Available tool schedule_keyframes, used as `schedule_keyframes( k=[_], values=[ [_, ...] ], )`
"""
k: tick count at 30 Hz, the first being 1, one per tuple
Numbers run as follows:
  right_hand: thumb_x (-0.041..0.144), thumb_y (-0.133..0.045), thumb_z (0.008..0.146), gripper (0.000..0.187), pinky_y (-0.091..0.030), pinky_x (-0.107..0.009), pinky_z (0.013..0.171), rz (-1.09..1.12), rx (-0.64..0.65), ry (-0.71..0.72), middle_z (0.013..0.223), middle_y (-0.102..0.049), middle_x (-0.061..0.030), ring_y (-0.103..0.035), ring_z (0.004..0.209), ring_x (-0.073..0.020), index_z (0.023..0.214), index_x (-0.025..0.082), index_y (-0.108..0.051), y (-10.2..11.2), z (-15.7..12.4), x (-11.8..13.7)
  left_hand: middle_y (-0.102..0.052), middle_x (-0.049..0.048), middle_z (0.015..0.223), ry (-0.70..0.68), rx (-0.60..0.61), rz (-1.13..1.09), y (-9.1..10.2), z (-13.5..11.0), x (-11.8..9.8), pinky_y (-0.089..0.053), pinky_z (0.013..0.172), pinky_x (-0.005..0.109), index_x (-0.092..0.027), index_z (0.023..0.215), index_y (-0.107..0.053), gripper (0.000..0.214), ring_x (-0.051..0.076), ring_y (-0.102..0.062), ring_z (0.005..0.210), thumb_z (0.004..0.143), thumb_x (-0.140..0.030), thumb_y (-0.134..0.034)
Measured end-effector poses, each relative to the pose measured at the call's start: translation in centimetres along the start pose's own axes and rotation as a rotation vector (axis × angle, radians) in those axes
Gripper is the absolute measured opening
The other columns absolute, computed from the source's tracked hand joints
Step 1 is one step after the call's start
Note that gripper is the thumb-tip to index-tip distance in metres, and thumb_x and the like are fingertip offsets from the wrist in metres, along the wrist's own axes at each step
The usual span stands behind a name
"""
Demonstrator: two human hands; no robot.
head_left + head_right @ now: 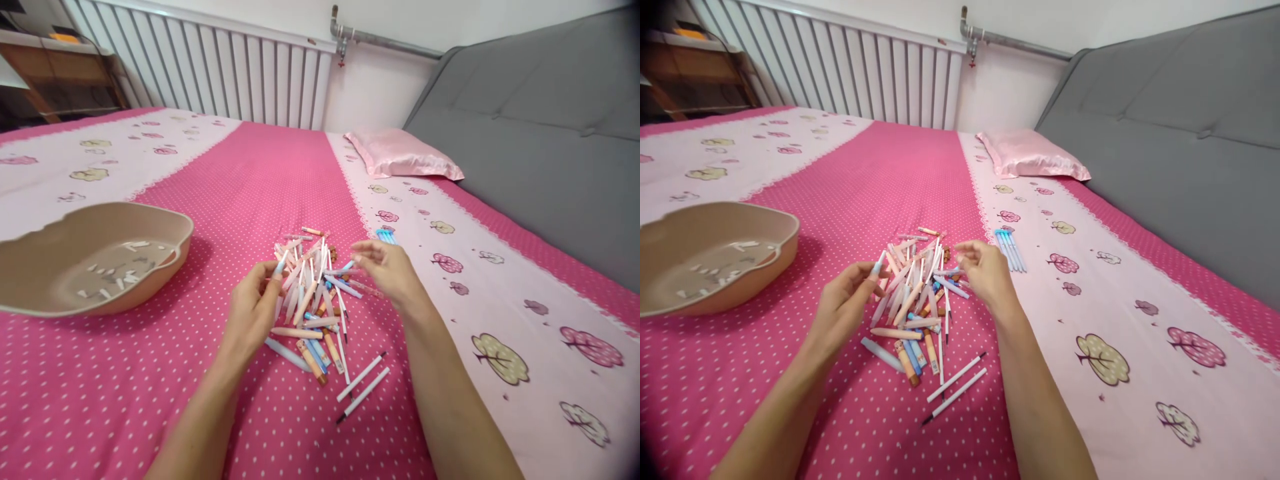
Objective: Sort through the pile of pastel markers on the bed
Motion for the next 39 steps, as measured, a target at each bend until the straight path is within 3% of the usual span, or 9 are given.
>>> schedule_keyframes(
  k=[5,12,15,19,23,28,32,39],
  values=[
    [0.015,-0.057,0.07,0.013,-0.046,-0.027,0.061,-0.414,0.061,-0.034,0.07,-0.068,-0.0039,-0.063,0.066,-0.0166,0.077,0.02,-0.067,-0.3,-0.1,-1.2,-0.061,0.0011,0.072,0.066,-0.09,0.059,0.4,0.2,0.3,-0.041,0.062,0.025,-0.015,0.082,-0.057,0.018,0.013,-0.054,0.062,0.078,-0.027,-0.044],
    [0.021,-0.053,0.075,0.015,-0.038,-0.025,0.058,-0.683,0.206,-0.046,0.072,-0.067,-0.004,-0.06,0.066,-0.0165,0.079,0.021,-0.068,-1.1,-0.4,-1.2,-0.058,0.0008,0.06,0.147,-0.177,0.082,0.8,0.3,1.2,-0.04,0.055,0.026,-0.016,0.076,-0.058,0.02,0.015,-0.053,0.055,0.073,-0.028,-0.042],
    [0.029,-0.056,0.075,0.014,-0.038,-0.026,0.059,-0.672,0.306,-0.001,0.076,-0.067,-0.0041,-0.06,0.069,-0.0174,0.078,0.022,-0.067,-1.5,-0.5,-1.3,-0.059,0.0024,0.058,0.253,-0.133,0.206,1.0,0.3,1.3,-0.038,0.051,0.027,-0.016,0.074,-0.056,0.022,0.018,-0.055,0.055,0.073,-0.03,-0.039],
    [0.029,-0.064,0.069,0.011,-0.038,-0.026,0.06,-0.602,0.327,0.023,0.076,-0.066,-0.0034,-0.058,0.07,-0.0171,0.077,0.022,-0.065,-2.0,-0.7,-1.5,-0.057,0.0033,0.053,0.336,0.019,0.489,1.0,0.1,0.9,-0.035,0.051,0.028,-0.019,0.064,-0.05,0.019,0.02,-0.055,0.055,0.073,-0.029,-0.036],
    [0.025,-0.064,0.067,0.011,-0.037,-0.026,0.059,-0.542,0.347,0.082,0.074,-0.063,-0.0026,-0.055,0.067,-0.0151,0.077,0.02,-0.061,-2.8,-1.0,-1.3,-0.055,0.0019,0.056,0.329,0.096,0.521,0.6,0.0,0.7,-0.033,0.049,0.027,-0.02,0.064,-0.045,0.019,0.019,-0.053,0.055,0.074,-0.033,-0.036],
    [0.032,-0.065,0.066,0.017,-0.035,-0.026,0.063,-0.501,0.343,0.204,0.077,-0.058,-0.0023,-0.051,0.072,-0.0151,0.069,0.018,-0.055,-4.0,-1.4,-0.6,-0.053,0.0008,0.063,0.255,0.17,0.669,-0.1,-0.1,0.9,-0.032,0.047,0.026,-0.019,0.071,-0.044,0.038,0.018,-0.051,0.057,0.063,-0.054,-0.055],
    [0.026,-0.072,0.058,0.021,-0.034,-0.023,0.062,-0.471,0.414,0.274,0.077,-0.056,0.0,-0.049,0.074,-0.0138,0.065,0.018,-0.054,-4.2,-1.7,0.0,-0.053,0.0023,0.069,0.23,0.167,0.815,-0.4,-0.3,1.1,-0.029,0.046,0.024,-0.02,0.073,-0.041,0.039,0.017,-0.05,0.059,0.059,-0.05,-0.061],
    [0.01,-0.066,0.057,0.015,-0.029,-0.02,0.052,-0.59,0.651,0.134,0.062,-0.057,0.0043,-0.049,0.059,-0.0087,0.064,0.019,-0.055,-3.5,-2.7,0.9,-0.053,0.002,0.069,0.304,0.175,0.794,-0.2,-0.2,0.9,-0.029,0.049,0.025,-0.02,0.077,-0.043,0.026,0.017,-0.05,0.06,0.066,-0.04,-0.055]
  ],
)
Point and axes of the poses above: each hand's wrist, its own z-axis towards the middle knuckle, its own y-axis out of the back of the hand, x = y × z, the point moved 1 cm from there along z, towards the middle knuckle
